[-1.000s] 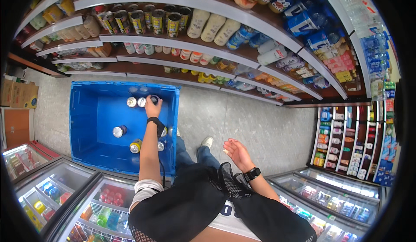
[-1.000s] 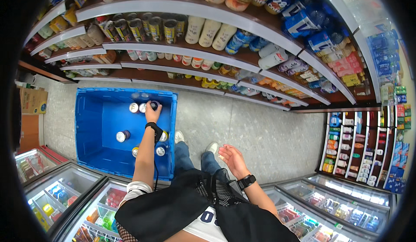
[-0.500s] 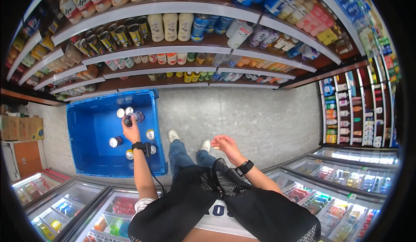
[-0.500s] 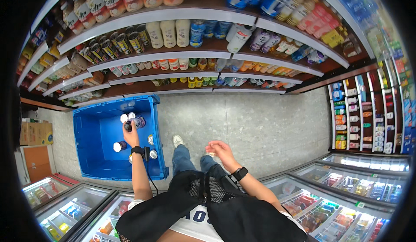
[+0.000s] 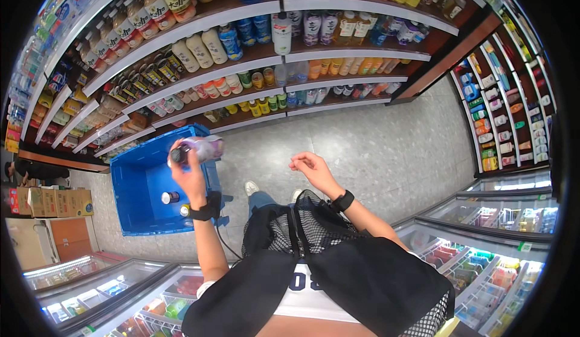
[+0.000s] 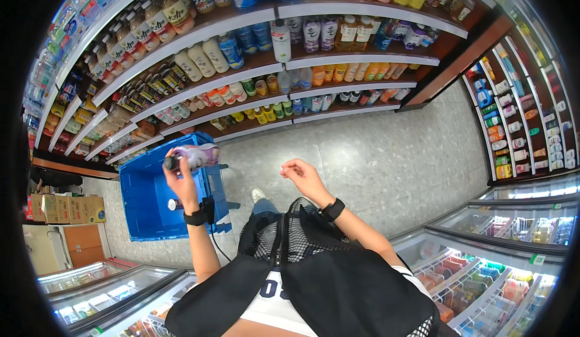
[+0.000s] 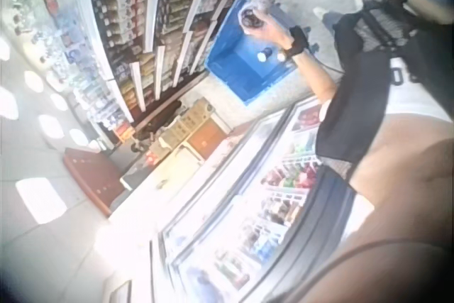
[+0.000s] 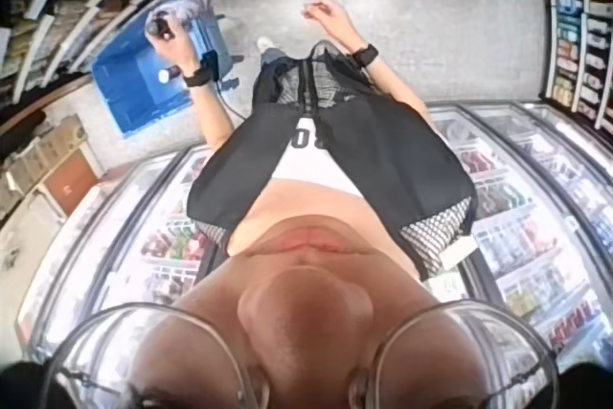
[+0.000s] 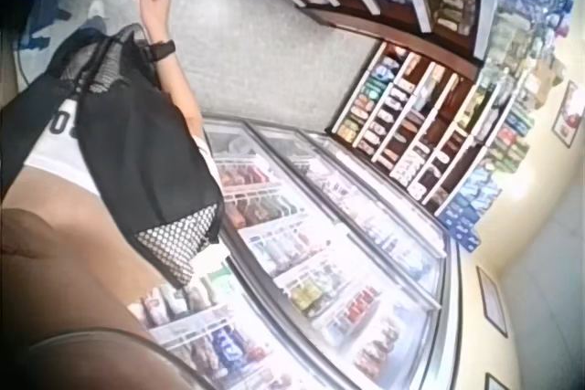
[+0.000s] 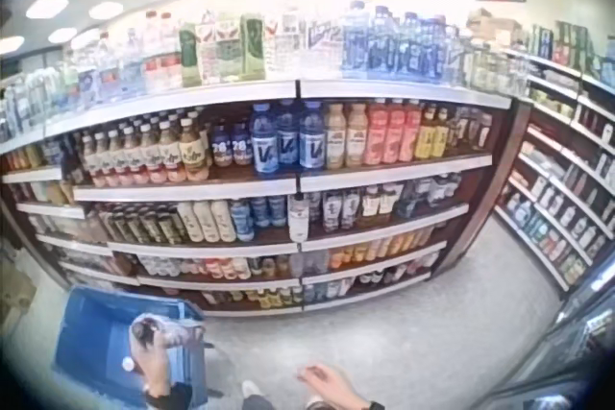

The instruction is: Restocking various bottled and canned drinks from a plastic crate onto supermarket shelves.

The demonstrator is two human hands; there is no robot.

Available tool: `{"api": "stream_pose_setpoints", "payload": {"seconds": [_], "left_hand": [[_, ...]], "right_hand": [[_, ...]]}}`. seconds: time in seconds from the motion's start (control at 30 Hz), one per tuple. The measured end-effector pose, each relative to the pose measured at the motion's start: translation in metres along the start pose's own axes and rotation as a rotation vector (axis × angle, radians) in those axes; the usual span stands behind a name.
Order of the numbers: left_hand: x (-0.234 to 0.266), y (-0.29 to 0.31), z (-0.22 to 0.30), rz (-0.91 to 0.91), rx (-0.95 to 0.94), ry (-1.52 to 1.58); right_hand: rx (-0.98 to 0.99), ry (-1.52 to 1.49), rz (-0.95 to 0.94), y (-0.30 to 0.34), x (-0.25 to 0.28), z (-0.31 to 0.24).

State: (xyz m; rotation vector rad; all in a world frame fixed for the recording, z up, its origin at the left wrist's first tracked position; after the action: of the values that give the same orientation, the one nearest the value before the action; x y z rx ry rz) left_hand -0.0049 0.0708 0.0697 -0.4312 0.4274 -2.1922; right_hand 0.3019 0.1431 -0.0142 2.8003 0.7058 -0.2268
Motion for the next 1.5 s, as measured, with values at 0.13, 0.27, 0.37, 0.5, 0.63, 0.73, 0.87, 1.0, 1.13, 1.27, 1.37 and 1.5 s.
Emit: {"api": "stream_pose_setpoints", "payload": {"seconds": [0.13,0.27,0.37,0.5,0.63,0.73,0.87,1.0,1.13,1.27,1.37,1.5], "left_hand": [[-0.077,0.017,0.023,-0.255,-0.011,0.067],[-0.136,0.031,0.041,-0.536,0.037,0.104],[-0.169,0.021,0.056,-0.652,0.027,0.194],[-0.211,0.004,0.077,-0.731,-0.001,0.192],[-0.235,-0.006,0.08,-0.781,-0.136,0.06],[-0.254,-0.016,0.045,-0.759,-0.313,-0.016],[-0.305,-0.037,0.053,-0.873,-0.438,-0.027],[-0.344,-0.064,0.025,-0.819,-0.512,-0.035],[-0.381,-0.107,0.022,-0.818,-0.451,-0.03],[-0.391,-0.104,0.006,-0.754,-0.315,0.035],[-0.392,-0.1,0.001,-0.569,-0.274,0.095],[-0.385,-0.098,-0.017,-0.277,-0.319,0.017]], "right_hand": [[0.186,0.407,0.032,-0.011,0.023,-0.028],[0.301,0.485,0.085,-0.007,0.035,-0.04],[0.317,0.583,0.141,-0.009,0.041,-0.057],[0.396,0.585,0.26,-0.02,0.059,-0.071],[0.421,0.663,0.292,-0.029,0.064,-0.096],[0.475,0.75,0.284,-0.066,0.063,-0.092],[0.5,0.925,0.285,-0.124,0.098,-0.121],[0.538,1.107,0.171,-0.184,0.113,-0.143],[0.614,1.145,0.13,-0.247,0.129,-0.164],[0.673,1.136,0.081,-0.261,0.142,-0.163],[0.686,1.116,0.031,-0.276,0.144,-0.166],[0.673,1.146,0.022,-0.31,0.153,-0.175]]}}
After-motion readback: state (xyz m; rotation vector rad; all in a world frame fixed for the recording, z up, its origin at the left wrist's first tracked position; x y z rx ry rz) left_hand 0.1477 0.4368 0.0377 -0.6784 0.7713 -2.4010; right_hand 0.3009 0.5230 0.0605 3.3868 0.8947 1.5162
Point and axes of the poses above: each hand's wrist, its own y-axis away from the middle knuckle, its own x-axis out of the back of the hand, z = x × y, the point moved 3 cm from there along -y, towards the middle knuckle, and after that the axes turned 1 degree about -x, right-handed, at the moved point
